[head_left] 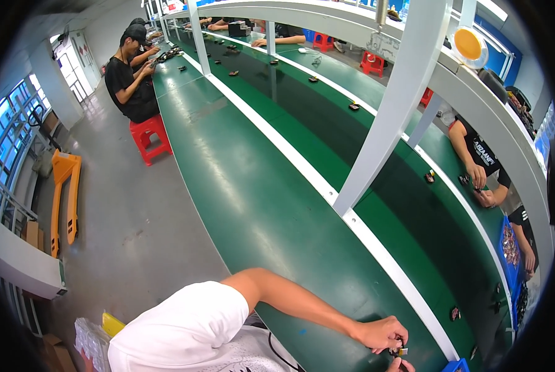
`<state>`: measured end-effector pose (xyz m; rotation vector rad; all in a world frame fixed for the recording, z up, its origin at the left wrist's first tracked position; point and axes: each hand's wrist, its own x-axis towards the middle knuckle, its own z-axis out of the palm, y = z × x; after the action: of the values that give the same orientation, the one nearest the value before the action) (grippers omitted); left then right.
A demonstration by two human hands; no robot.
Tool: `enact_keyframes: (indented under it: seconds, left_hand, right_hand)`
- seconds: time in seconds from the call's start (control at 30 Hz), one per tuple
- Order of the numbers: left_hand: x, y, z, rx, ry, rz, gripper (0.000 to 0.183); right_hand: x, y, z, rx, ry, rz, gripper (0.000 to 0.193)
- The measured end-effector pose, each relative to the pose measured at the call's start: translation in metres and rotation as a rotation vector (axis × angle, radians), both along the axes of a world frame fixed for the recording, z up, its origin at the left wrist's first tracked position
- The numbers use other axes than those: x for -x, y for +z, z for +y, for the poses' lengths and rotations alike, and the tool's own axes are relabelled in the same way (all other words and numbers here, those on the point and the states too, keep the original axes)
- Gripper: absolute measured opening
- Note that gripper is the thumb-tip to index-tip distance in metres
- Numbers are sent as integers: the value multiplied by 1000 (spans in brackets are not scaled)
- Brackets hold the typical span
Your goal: Assembling small electronic components and sensors onto a larger circuit board assembly on a factory production line.
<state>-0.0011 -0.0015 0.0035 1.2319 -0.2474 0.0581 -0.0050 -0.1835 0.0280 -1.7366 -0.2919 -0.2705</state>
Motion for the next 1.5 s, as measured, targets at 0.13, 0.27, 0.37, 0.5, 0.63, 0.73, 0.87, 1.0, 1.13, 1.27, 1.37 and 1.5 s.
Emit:
enact_keyframes:
  seconds: [0.13,0.27,0.37,0.5,0.63,0.73,0.87,1.0,1.13,1.27,1.37,1.5]
  left_hand:
    - [-1,0,-1,9,-9,11,11]
    - [-1,3,2,-13,-9,15,12]
    - [-1,2,0,-1,4,8,12]
    - [0,5,2,-6,6,18,13]
    - [1,6,2,-20,6,51,14]
    - [2,5,1,-37,-13,63,15]
    - [2,8,-1,-67,-54,82,17]
    - [6,9,9,-111,-12,115,18]
    - [3,14,10,-143,-4,172,22]
    - [0,8,16,-191,-13,236,22]
    - [-2,6,12,-158,-41,237,22]
    - [-3,7,8,-127,-17,255,22]
  right_hand:
    - [1,5,1,18,-5,5,12]
    - [0,5,1,22,8,-6,13]
    - [0,6,3,25,14,-30,13]
    - [0,7,1,58,-19,-5,13]
    - [2,8,2,87,-20,-6,14]
    - [2,5,0,51,-14,7,14]
    - [6,6,-6,82,-40,33,15]
    - [-1,-6,1,-113,46,150,15]
    - [-1,3,5,-34,-81,114,18]
    - [-5,2,12,-21,-38,104,15]
    - [-7,-1,6,-82,-30,105,14]
    - [-8,-1,0,-220,-28,115,15]
